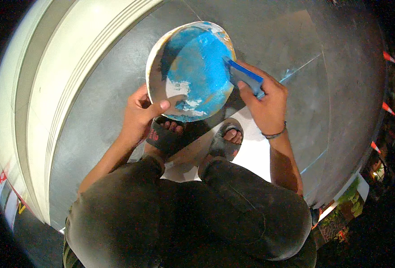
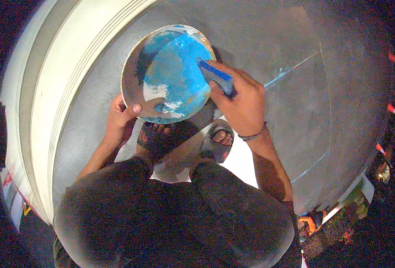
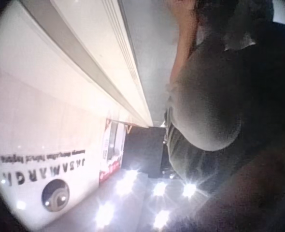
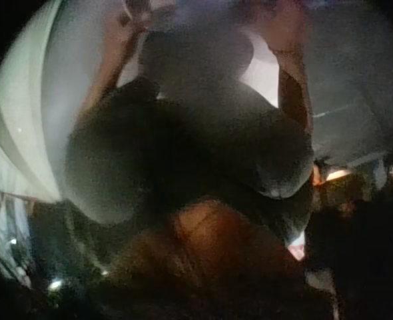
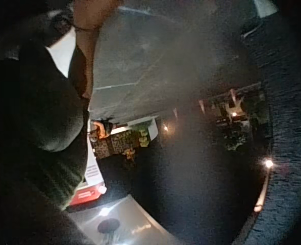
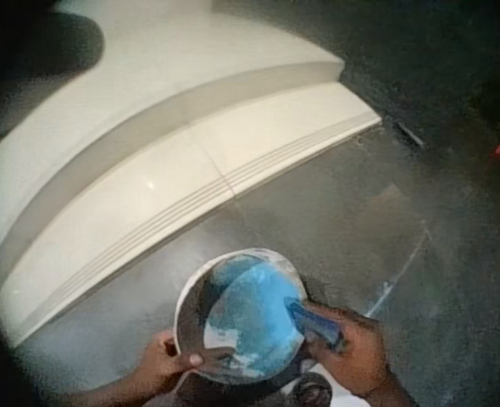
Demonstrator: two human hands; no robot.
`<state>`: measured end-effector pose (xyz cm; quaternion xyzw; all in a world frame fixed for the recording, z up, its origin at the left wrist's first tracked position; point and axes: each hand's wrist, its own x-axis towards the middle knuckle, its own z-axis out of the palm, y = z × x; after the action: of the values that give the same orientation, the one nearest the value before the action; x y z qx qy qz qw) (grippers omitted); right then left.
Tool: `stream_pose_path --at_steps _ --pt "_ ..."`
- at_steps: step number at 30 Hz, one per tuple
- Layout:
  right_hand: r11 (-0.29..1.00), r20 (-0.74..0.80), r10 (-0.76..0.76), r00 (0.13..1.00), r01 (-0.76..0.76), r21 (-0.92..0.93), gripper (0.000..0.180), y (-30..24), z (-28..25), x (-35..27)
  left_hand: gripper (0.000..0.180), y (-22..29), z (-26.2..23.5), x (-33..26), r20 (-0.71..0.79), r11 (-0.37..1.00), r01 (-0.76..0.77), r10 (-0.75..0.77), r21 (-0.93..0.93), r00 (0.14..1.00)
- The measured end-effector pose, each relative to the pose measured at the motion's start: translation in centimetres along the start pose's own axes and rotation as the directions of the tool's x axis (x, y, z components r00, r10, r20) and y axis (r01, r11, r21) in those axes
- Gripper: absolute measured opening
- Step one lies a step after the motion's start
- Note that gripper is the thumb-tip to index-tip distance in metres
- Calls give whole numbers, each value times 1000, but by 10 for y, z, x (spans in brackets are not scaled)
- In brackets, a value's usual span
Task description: The person sits on the floor and uses a small blue scraper to apply blue paint from a bowl onto the floor, filling in the gaps between tiles. They repeatedly dip the tool into the bowl and spread the paint along the grout lines.
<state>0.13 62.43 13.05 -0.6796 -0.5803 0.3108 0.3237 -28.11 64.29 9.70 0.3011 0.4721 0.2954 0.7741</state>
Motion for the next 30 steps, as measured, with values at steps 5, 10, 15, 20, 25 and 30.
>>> stream_pose_path --at_steps 5,10,15,20,25,30 --pt "977 41 -134 990 139 -161 39 -29 20 25 51 23 4 -3 41 997 -12 9 73 999" --pt "929 -16 -316 948 306 -209 41 -34 38 39 51 25 -4 -5 26 987 40 -44 157 999" --pt "877 82 -421 903 429 -217 40 -39 43 54 45 41 1 -4 25 997 24 -26 69 999" --pt "831 211 -470 857 510 -221 42 -39 44 61 41 37 -8 -4 49 997 68 -69 28 996" --pt "930 322 -338 884 367 -32 39 -38 57 40 39 28 -10 -4 31 996 60 -58 -65 998" --pt "932 395 -300 868 356 -73 39 -28 52 21 36 25 -13 -3 4 994 105 -106 43 994"
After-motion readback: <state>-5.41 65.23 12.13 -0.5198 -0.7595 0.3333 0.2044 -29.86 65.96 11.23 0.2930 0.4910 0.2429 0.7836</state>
